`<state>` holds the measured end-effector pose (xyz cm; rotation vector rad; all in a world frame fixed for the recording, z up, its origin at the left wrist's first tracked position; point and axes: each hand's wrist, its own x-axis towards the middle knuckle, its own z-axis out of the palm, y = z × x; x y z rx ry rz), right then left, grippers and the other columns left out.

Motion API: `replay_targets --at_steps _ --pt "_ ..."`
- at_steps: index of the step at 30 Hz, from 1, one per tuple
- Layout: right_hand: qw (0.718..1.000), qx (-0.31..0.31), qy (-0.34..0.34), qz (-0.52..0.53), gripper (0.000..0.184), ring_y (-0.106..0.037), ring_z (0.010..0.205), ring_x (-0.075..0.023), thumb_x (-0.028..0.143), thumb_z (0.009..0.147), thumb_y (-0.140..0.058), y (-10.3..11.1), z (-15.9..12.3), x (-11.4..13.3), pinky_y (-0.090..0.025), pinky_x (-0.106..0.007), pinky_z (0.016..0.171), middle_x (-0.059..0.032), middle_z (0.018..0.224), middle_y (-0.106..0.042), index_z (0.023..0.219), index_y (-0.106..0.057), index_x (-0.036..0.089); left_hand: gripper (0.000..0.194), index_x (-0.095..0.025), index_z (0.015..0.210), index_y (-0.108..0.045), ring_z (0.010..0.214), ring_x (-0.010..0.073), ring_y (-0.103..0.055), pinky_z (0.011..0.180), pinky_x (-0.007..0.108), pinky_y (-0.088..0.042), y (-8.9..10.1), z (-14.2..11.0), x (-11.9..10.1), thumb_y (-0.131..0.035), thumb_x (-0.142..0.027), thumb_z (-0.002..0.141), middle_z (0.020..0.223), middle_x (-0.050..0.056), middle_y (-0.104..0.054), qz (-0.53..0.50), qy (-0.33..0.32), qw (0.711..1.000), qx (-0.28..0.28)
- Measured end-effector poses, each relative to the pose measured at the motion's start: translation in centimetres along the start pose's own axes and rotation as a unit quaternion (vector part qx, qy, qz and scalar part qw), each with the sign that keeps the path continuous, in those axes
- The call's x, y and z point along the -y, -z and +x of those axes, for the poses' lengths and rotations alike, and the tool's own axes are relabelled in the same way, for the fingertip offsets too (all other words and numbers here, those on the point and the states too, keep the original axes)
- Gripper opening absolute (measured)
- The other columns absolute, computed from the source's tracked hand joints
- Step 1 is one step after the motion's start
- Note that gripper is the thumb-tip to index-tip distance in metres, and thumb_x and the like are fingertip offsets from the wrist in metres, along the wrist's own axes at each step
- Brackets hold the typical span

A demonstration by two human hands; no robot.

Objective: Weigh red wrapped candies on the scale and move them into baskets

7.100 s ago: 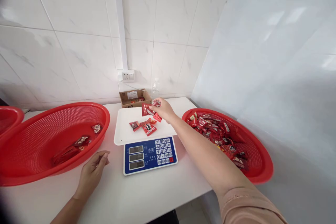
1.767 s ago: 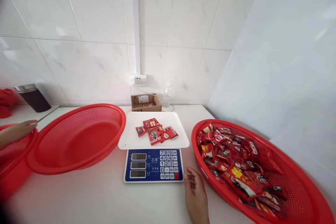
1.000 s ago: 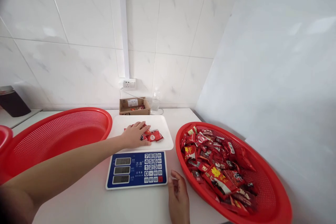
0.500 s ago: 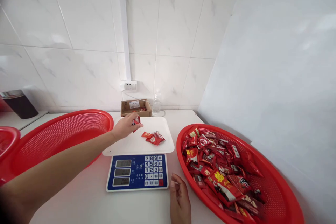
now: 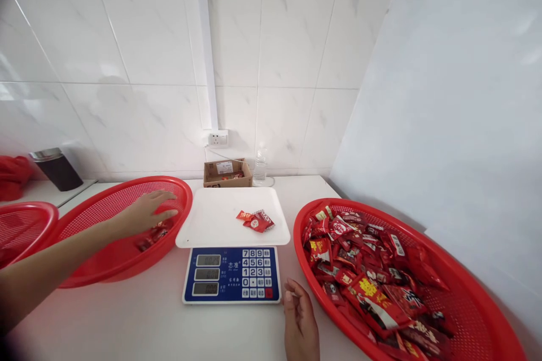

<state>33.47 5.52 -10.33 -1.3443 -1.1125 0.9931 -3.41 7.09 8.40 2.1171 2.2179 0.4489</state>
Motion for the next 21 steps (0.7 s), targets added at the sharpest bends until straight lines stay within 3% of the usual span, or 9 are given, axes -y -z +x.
replay_targets --at_steps 2,6,10,15,21 --pt "1.0 -0.002 0.0 -0.004 0.054 -0.06 0.088 -0.0232 0.063 0.071 -0.053 0.0 0.0 0.2 -0.05 -0.035 0.077 -0.011 0.107 -0.063 0.101 -0.06 0.018 0.044 -0.021 0.113 -0.056 0.121 0.0274 -0.043 0.102 0.045 -0.033 -1.3 0.9 -2.2 -0.04 -0.048 0.082 0.127 0.009 -0.053 0.005 -0.056 0.998 -0.01" --pt "1.0 -0.008 0.0 -0.001 0.056 -0.06 0.088 -0.0236 0.064 0.07 -0.052 -0.1 -0.1 0.3 -0.05 -0.036 0.076 -0.0117 0.108 -0.062 0.1 -0.06 0.018 0.039 -0.021 0.121 -0.051 0.123 0.0195 -0.041 0.105 0.036 -0.031 -5.2 3.7 -8.1 -0.038 -0.033 0.087 0.129 0.006 -0.052 -0.014 -0.148 0.989 0.026" --pt "1.0 -0.023 0.012 0.017 0.055 -0.06 0.086 -0.023 0.064 0.068 -0.054 0.0 -0.2 0.1 -0.051 -0.035 0.074 -0.0115 0.105 -0.063 0.098 -0.06 0.018 0.035 -0.017 0.116 -0.055 0.124 0.0222 -0.04 0.105 0.038 -0.031 -8.6 6.0 -11.9 -0.044 -0.02 0.082 0.13 0.011 -0.05 -0.026 -0.204 0.977 0.052" --pt "0.999 -0.019 0.01 0.028 0.053 -0.061 0.079 -0.0216 0.063 0.068 -0.055 0.1 -0.2 0.1 -0.052 -0.034 0.071 -0.0109 0.101 -0.064 0.097 -0.061 0.018 0.019 -0.018 0.092 -0.059 0.108 0.0205 -0.052 0.095 0.035 -0.04 -9.1 6.7 -12.2 -0.047 -0.016 0.078 0.107 0.009 -0.062 -0.068 -0.189 0.979 0.036" --pt "1.0 0.001 0.005 0.026 0.055 -0.061 0.081 -0.0216 0.064 0.068 -0.054 0.1 -0.3 0.4 -0.052 -0.033 0.072 -0.011 0.102 -0.064 0.097 -0.061 0.017 0.019 -0.021 0.091 -0.051 0.078 0.0162 -0.06 0.071 0.029 -0.048 -5.6 3.6 -8.9 -0.048 -0.035 0.079 0.088 0.002 -0.065 -0.137 -0.087 0.987 0.007"
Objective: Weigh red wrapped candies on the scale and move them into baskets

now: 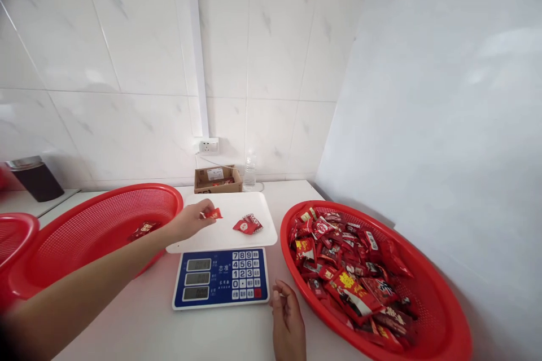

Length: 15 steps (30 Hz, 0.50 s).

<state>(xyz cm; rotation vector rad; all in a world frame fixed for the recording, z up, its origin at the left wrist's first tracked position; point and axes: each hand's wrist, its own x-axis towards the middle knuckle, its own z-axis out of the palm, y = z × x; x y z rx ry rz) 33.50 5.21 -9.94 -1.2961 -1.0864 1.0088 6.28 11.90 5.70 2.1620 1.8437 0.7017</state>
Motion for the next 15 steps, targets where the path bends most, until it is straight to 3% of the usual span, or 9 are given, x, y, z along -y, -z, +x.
replay_targets --at_steps 4,8,12,15 --pt "1.0 0.009 0.008 -0.016 0.056 -0.061 0.082 -0.0222 0.065 0.069 -0.053 -0.1 0.0 0.1 -0.052 -0.032 0.071 -0.0106 0.101 -0.064 0.098 -0.06 0.018 0.029 -0.022 0.095 -0.053 0.082 0.0192 -0.061 0.074 0.031 -0.048 4.1 -4.2 2.1 -0.042 -0.044 0.081 0.091 0.003 -0.066 -0.007 0.044 0.999 -0.027" --pt "0.999 0.012 0.034 -0.035 0.049 -0.061 0.086 -0.0223 0.059 0.074 -0.052 -0.1 -0.3 -0.1 -0.051 -0.033 0.075 -0.01 0.1 -0.065 0.099 -0.06 0.018 0.035 -0.023 0.095 -0.057 0.083 0.0242 -0.063 0.069 0.033 -0.05 7.3 -8.0 5.1 -0.042 -0.051 0.079 0.09 0.004 -0.068 0.011 0.157 0.982 -0.099" --pt "0.987 0.021 0.124 -0.104 0.037 -0.062 0.082 -0.021 0.048 0.08 -0.051 -0.5 -0.7 0.8 -0.051 -0.03 0.069 -0.0096 0.095 -0.066 0.097 -0.062 0.018 0.033 -0.027 0.096 -0.06 0.093 0.0278 -0.062 0.076 0.041 -0.05 8.2 -11.0 9.0 -0.037 -0.047 0.083 0.096 0.002 -0.069 0.081 0.189 0.965 -0.161" --pt "0.953 0.029 0.241 -0.183 0.029 -0.061 0.082 -0.0202 0.04 0.084 -0.047 -1.5 0.0 3.3 -0.05 -0.032 0.071 -0.0092 0.094 -0.065 0.096 -0.062 0.018 0.036 -0.027 0.101 -0.062 0.1 0.0309 -0.061 0.08 0.047 -0.05 7.8 -12.4 11.8 -0.032 -0.04 0.085 0.107 0.005 -0.067 0.123 0.189 0.966 -0.129"
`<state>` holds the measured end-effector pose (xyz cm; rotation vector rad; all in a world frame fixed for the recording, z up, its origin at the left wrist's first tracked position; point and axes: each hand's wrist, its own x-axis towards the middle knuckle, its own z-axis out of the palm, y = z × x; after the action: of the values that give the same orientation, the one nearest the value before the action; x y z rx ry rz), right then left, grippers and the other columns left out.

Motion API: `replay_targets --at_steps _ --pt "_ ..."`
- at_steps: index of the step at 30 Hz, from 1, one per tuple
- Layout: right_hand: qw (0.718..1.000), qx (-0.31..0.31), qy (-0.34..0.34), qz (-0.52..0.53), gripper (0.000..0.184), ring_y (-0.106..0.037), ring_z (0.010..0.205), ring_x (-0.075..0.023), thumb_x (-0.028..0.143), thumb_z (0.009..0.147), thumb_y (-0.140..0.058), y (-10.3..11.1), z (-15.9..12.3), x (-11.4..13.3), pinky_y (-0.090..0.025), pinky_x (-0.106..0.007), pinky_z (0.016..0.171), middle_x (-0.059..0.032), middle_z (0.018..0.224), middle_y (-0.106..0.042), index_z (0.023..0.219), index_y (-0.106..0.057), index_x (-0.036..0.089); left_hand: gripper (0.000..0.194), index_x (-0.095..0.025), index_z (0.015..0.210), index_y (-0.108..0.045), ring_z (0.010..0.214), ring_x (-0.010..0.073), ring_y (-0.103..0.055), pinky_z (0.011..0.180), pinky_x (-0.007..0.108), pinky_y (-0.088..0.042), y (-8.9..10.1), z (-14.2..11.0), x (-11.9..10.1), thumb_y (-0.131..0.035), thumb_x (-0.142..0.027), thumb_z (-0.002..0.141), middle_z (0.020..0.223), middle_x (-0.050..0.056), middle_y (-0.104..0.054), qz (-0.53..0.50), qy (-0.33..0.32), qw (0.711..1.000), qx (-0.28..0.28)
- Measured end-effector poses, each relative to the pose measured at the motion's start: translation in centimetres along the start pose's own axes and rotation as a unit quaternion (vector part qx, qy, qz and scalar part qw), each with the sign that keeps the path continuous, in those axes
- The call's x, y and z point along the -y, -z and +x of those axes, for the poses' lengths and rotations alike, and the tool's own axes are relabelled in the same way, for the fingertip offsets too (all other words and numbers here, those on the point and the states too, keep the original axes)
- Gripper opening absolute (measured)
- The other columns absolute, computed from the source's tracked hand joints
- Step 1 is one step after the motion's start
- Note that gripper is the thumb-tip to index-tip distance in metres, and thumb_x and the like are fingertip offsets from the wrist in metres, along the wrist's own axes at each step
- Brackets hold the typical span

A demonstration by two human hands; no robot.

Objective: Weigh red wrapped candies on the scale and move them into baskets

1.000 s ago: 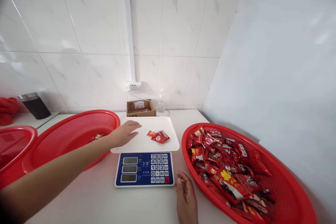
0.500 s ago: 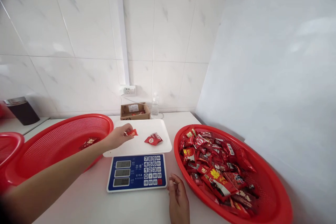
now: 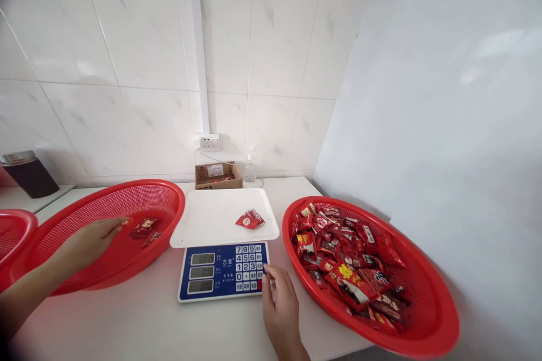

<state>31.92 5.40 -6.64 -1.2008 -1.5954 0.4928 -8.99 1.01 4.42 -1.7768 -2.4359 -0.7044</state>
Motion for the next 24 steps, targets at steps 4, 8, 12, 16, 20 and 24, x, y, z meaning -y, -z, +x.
replay_targets --at_steps 4,8,12,16,20,24 --pt "0.986 0.029 0.127 -0.104 0.03 -0.053 0.105 -0.0216 0.032 0.088 -0.042 -0.9 5.6 3.6 -0.041 -0.037 0.092 -0.0105 0.11 -0.06 0.111 -0.056 0.018 0.039 -0.028 0.114 -0.058 0.109 0.034 -0.055 0.082 0.052 -0.049 -0.6 -0.9 0.5 -0.038 -0.038 0.082 0.116 0.008 -0.063 0.032 -0.051 0.998 -0.007" --pt "0.945 0.166 0.117 -0.256 0.038 -0.046 0.114 -0.0244 0.029 0.086 -0.044 -2.9 11.2 5.9 -0.038 -0.037 0.092 -0.012 0.117 -0.056 0.121 -0.051 0.018 0.035 -0.026 0.111 -0.058 0.117 0.0299 -0.049 0.089 0.049 -0.049 -0.7 -3.7 -2.8 -0.041 -0.04 0.084 0.121 0.007 -0.059 -0.039 -0.084 0.988 -0.127" --pt "0.886 0.258 0.044 -0.384 0.035 -0.053 0.1 -0.0272 0.029 0.083 -0.048 -5.1 13.7 6.8 -0.04 -0.036 0.079 -0.012 0.104 -0.061 0.116 -0.054 0.02 0.024 -0.03 0.101 -0.06 0.108 0.0237 -0.057 0.091 0.043 -0.049 -2.8 -8.1 -5.5 -0.049 -0.021 0.082 0.104 0.004 -0.066 -0.135 -0.224 0.934 -0.244" --pt "0.885 0.258 0.033 -0.385 0.032 -0.058 0.088 -0.0253 0.021 0.081 -0.05 -6.4 14.1 7.3 -0.039 -0.033 0.07 -0.013 0.103 -0.059 0.112 -0.055 0.021 0.038 -0.027 0.109 -0.056 0.095 0.0195 -0.062 0.085 0.034 -0.053 -5.8 -11.3 -5.8 -0.052 -0.007 0.076 0.09 0.004 -0.069 -0.158 -0.372 0.893 -0.199" --pt "0.914 0.236 0.043 -0.326 0.038 -0.058 0.089 -0.0212 0.018 0.082 -0.049 -7.8 14.1 8.7 -0.04 -0.029 0.071 -0.0117 0.106 -0.058 0.12 -0.049 0.019 0.037 -0.024 0.108 -0.055 0.089 0.0171 -0.063 0.08 0.03 -0.053 -7.7 -12.2 -5.7 -0.05 -0.006 0.077 0.086 0.003 -0.069 -0.183 -0.397 0.888 -0.14" --pt "0.965 0.232 0.066 -0.101 0.041 -0.058 0.092 -0.0195 0.028 0.081 -0.055 -10.9 13.6 12.4 -0.044 -0.029 0.077 -0.0074 0.105 -0.062 0.12 -0.05 0.018 0.03 -0.024 0.101 -0.056 0.086 0.0171 -0.062 0.076 0.031 -0.053 -8.7 -11.8 -5.4 -0.045 -0.006 0.08 0.083 0.004 -0.067 -0.22 -0.322 0.914 -0.115"
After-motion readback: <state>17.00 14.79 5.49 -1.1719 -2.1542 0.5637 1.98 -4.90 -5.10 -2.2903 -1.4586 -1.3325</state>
